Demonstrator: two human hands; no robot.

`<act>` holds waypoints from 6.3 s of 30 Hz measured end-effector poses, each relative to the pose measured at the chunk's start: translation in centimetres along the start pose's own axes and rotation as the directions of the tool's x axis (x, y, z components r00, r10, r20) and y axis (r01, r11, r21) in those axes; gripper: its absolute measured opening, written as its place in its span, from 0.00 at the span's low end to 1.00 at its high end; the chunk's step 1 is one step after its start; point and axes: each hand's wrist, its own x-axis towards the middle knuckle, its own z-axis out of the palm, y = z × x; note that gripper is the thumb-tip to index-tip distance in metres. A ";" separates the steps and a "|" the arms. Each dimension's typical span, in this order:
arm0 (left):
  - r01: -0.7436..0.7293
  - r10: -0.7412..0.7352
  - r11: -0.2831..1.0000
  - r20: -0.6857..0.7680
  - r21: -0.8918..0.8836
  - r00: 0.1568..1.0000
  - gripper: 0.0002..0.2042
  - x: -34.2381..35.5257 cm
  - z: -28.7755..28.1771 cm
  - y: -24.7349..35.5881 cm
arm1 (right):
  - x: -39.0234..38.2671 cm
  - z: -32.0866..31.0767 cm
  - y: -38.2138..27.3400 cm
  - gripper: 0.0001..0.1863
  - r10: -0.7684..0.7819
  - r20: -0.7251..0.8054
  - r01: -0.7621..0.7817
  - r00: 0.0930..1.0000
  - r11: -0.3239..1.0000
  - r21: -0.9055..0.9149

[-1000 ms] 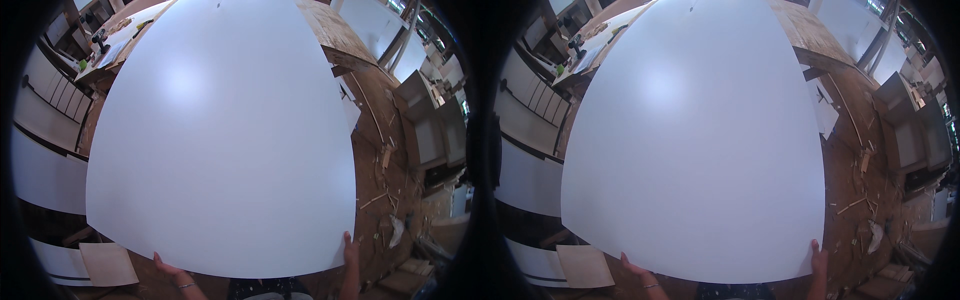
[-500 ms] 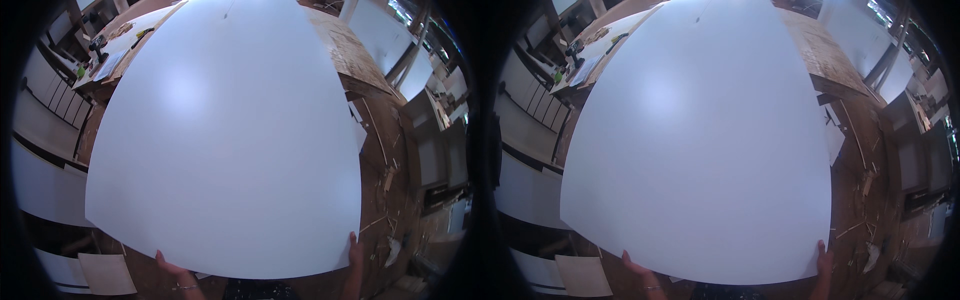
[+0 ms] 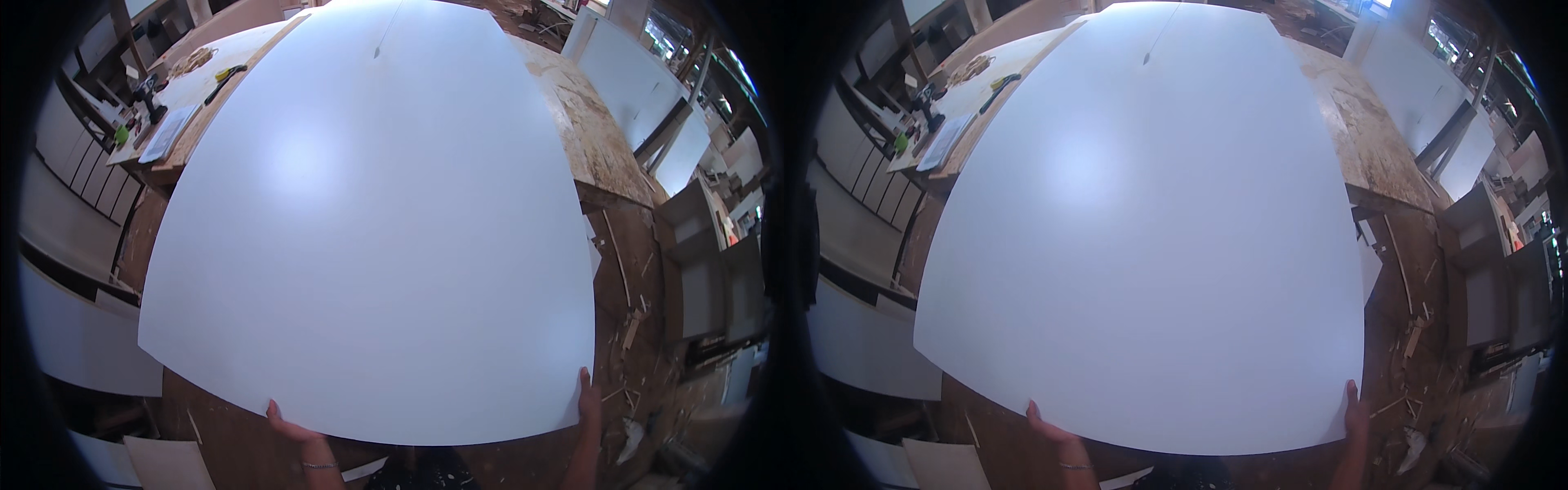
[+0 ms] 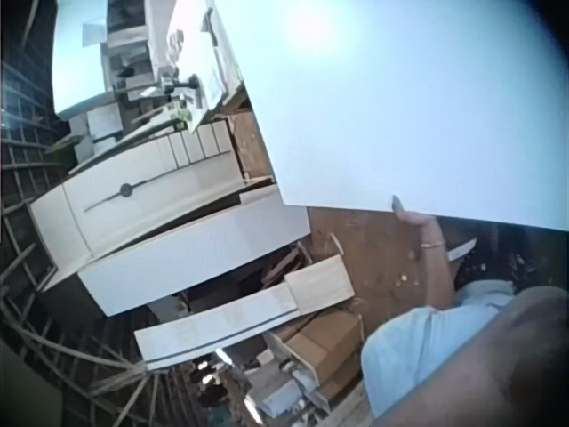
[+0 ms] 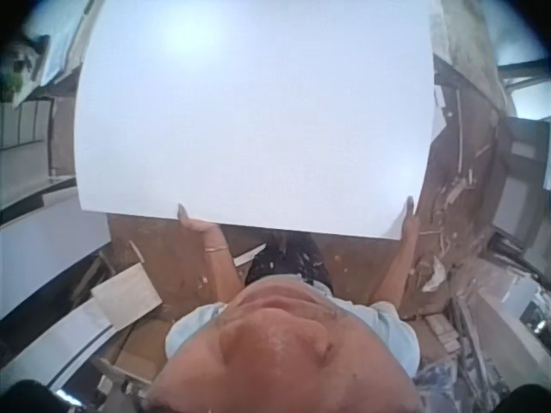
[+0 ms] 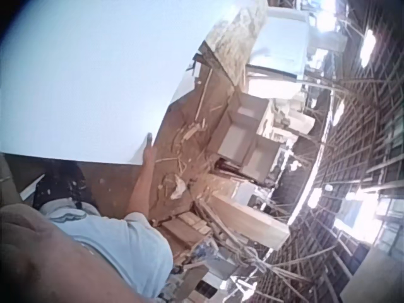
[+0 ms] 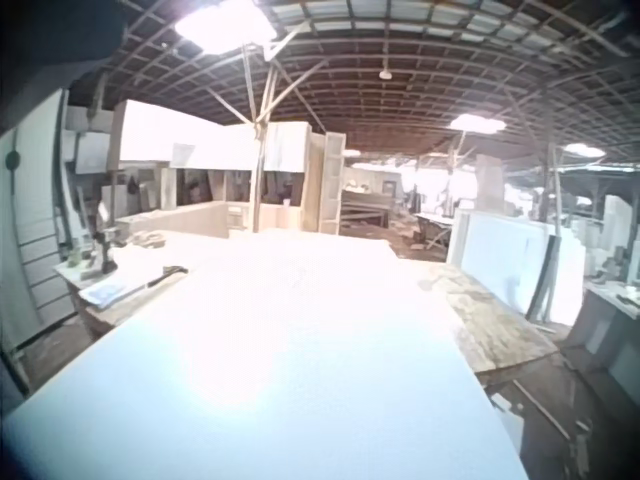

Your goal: The person places a large white board onto a table saw and pushes it through the blade to cut it into pieces. They then move the resulting smaller boards to a different work table.

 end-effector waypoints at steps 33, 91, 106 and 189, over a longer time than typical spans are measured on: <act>-0.016 0.021 0.998 0.063 -0.068 0.998 0.34 25.9 30.1 -17.3 | 26.4 8.6 -34.0 0.52 0.069 0.016 -0.069 0.997 0.996 -0.051; -0.383 0.540 -0.423 0.568 0.821 0.621 0.33 45.4 42.6 -14.7 | 26.9 30.8 -56.2 0.26 -0.925 -0.020 0.836 0.380 0.353 -0.420; -0.499 0.221 -0.620 0.745 0.606 0.629 0.23 60.2 44.6 -7.8 | 23.4 31.7 -62.2 0.43 -0.916 0.402 0.964 0.017 -0.091 -0.249; -0.469 0.140 -0.733 0.785 0.492 0.604 0.24 89.6 73.0 -25.9 | 50.1 42.4 -90.9 0.50 -0.905 0.291 0.883 0.311 0.161 -0.441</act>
